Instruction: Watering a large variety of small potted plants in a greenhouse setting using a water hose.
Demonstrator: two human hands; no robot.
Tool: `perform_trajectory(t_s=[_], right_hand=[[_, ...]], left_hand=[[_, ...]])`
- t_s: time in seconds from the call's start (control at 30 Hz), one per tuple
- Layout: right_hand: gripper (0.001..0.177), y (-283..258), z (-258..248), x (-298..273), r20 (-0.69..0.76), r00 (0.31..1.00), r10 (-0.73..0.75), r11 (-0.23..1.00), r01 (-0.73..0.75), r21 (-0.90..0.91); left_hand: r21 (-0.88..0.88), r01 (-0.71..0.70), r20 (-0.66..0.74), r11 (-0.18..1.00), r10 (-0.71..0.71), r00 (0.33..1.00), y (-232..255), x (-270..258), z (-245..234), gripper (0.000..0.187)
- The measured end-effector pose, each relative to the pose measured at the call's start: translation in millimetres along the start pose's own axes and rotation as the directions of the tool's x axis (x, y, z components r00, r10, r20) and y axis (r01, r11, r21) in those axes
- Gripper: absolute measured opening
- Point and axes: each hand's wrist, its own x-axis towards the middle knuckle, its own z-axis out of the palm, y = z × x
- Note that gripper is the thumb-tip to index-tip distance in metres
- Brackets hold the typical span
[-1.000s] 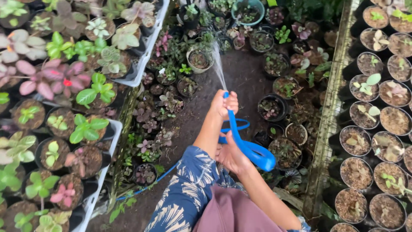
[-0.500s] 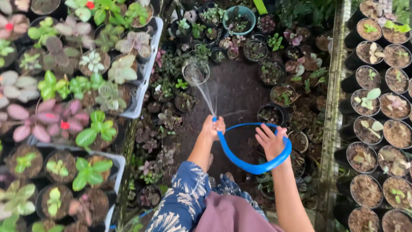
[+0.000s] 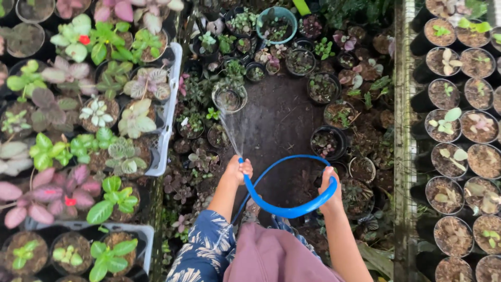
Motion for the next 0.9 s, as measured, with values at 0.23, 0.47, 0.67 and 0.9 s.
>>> perform_trajectory(t_s=[0.23,0.47,0.67,0.9], right_hand=[[0.082,1.6,-6.4,4.5,-0.132,0.987,-0.095,0.995,0.093,-0.019],[0.078,-20.9,-32.7,-9.9,-0.113,0.988,0.110,0.945,-0.068,0.320],[0.079,-55.5,-75.7,-2.2,-0.180,0.980,0.083,0.909,-0.001,0.417],[0.078,-62.3,-118.2,46.0,-0.246,0.969,0.004,0.870,0.118,0.479]], left_hand=[[0.394,0.090,0.043,0.915,-0.116,0.992,-25.7,23.0,90.0,0.035],[0.776,0.349,-0.134,0.525,-0.404,0.905,-114.0,96.2,218.3,0.032],[0.843,0.322,-0.205,0.430,-0.296,0.933,-160.0,129.9,276.7,0.043],[0.844,0.327,-0.244,0.425,-0.240,0.940,-165.9,167.3,296.4,0.040]])
